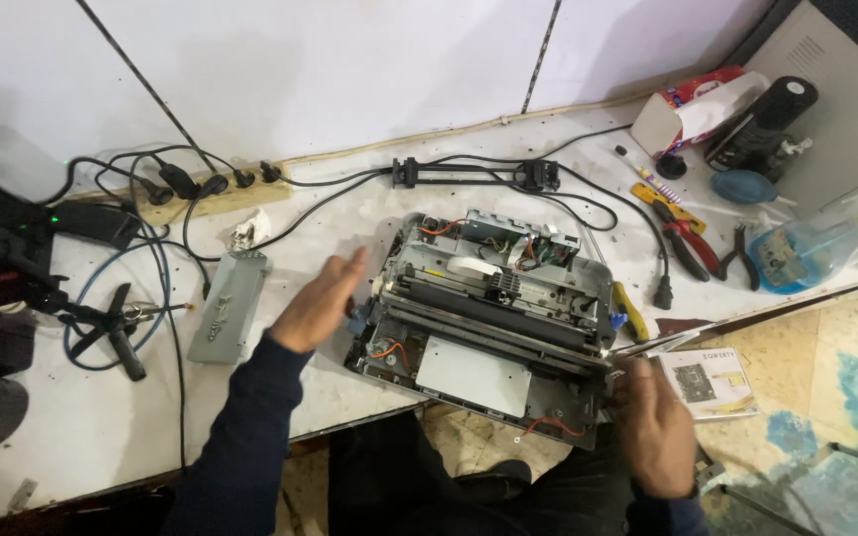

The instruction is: The person works on a disassembled printer placed on a cluttered workbench. They use a screwdriver to adjust internal components and manipulate various parts of the printer's mechanism with their hands.

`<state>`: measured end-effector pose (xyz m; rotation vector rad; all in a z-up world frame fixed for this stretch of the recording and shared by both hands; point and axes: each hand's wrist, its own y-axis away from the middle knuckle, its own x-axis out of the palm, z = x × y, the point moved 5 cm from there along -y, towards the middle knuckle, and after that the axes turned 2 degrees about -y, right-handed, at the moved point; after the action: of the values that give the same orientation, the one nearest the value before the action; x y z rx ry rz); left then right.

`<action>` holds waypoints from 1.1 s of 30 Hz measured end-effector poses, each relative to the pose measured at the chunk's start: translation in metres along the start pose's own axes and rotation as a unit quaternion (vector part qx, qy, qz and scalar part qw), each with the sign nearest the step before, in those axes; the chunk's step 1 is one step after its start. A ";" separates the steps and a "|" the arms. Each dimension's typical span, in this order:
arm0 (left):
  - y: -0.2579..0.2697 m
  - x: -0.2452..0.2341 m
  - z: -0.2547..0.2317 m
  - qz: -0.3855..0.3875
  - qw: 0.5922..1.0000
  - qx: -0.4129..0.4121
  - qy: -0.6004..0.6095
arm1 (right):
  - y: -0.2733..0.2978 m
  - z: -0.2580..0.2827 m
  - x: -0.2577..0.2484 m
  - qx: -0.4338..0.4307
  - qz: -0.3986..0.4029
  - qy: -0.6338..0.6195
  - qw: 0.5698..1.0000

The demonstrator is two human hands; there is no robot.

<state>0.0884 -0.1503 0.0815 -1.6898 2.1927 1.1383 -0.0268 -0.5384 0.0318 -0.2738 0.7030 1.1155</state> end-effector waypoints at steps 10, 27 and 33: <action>0.061 0.075 0.067 -0.231 0.943 0.141 0.192 | -0.006 -0.105 0.036 0.122 0.079 -0.160 0.976; 0.060 0.105 0.084 -0.315 0.923 0.139 0.172 | 0.010 -0.172 0.078 -0.318 -0.018 0.081 0.944; 0.059 0.108 0.086 -0.304 0.922 0.143 0.190 | 0.026 -0.079 0.054 -0.281 0.002 0.034 0.959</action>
<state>-0.0294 -0.1732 -0.0090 -2.3400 1.6631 0.3384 -0.0662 -0.5306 -0.0589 -0.7970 0.4310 1.3006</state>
